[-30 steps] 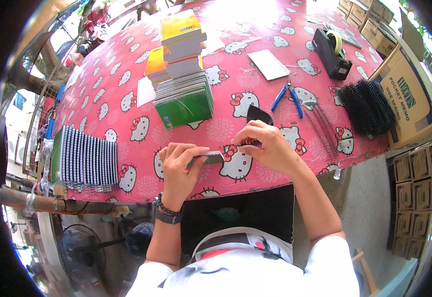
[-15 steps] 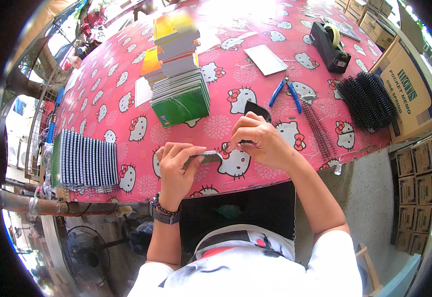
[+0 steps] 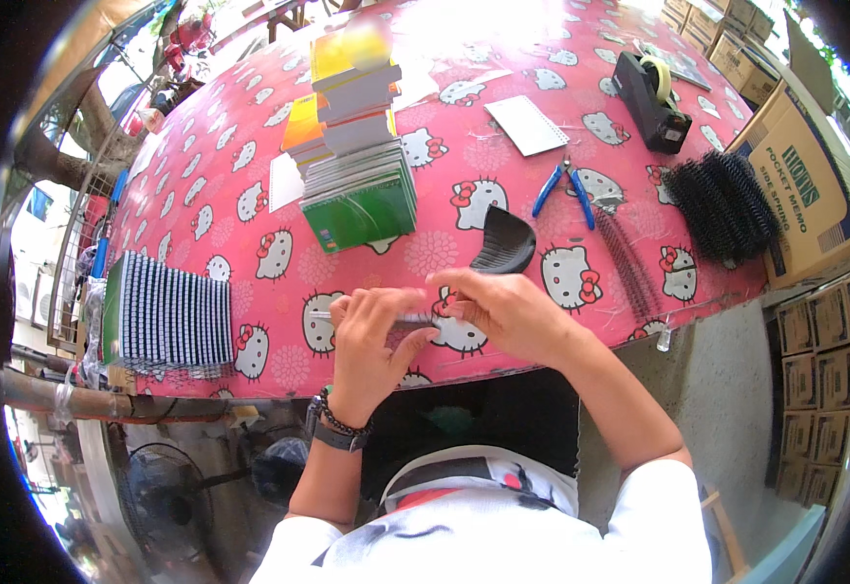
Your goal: The person binds notebooks by manually inserting a plastic spiral through the punched holes of the paper and covers, then trims the excess spiral with pliers and places the finished notebook onto a stack.
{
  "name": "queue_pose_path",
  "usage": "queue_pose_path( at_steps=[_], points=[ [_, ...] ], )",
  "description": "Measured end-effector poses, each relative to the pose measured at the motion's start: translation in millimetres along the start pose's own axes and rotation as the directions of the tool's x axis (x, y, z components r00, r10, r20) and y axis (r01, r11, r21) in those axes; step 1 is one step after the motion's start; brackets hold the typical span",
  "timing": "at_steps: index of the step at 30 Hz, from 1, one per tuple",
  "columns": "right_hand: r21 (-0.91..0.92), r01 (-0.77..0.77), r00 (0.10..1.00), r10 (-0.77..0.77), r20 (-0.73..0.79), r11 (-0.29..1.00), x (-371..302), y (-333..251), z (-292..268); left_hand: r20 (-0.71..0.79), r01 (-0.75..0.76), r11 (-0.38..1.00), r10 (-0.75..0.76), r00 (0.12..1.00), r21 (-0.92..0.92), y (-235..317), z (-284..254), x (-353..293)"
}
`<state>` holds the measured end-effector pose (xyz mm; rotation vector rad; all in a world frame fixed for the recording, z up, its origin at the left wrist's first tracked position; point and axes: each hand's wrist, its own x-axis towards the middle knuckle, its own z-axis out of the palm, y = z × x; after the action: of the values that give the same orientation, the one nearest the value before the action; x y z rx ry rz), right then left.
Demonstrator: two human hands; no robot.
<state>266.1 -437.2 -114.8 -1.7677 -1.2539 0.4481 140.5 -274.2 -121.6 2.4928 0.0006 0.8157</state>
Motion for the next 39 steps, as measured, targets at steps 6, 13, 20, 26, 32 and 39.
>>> queue_pose_path(
  at_steps=[6, 13, 20, 26, 32, 39],
  points=[
    [-0.386, 0.012, 0.992, -0.06, -0.112, 0.923, 11, 31, -21, 0.112, -0.039, 0.998, 0.033, 0.993, 0.049, -7, 2, -5],
    [-0.593, -0.061, 0.995, 0.094, 0.025, 0.803, 24, 59, -36, 0.136, -0.08, 0.997, 0.077, 0.988, 0.018, -11, -9, -4],
    [-0.413, -0.066, 0.995, 0.027, -0.101, 0.908, 27, 63, -21, 0.136, 0.023, 1.0, -0.024, 0.99, 0.008, -10, -8, -5],
    [0.546, 0.044, 0.98, -0.141, 0.137, 0.837, 16, 40, -4, -0.024, 0.015, 0.995, -0.012, 1.0, 0.095, -29, -15, -17],
    [0.02, -0.142, 0.976, 0.137, 0.168, 0.99, 31, 27, -3, -0.021, -0.021, 0.997, 0.023, 1.0, 0.076, -35, -13, -20],
    [0.155, -0.188, 0.969, 0.158, 0.188, 0.97, 36, 19, -4, -0.09, 0.111, 0.993, -0.114, 0.989, -0.044, -32, -13, -21]
  ],
)
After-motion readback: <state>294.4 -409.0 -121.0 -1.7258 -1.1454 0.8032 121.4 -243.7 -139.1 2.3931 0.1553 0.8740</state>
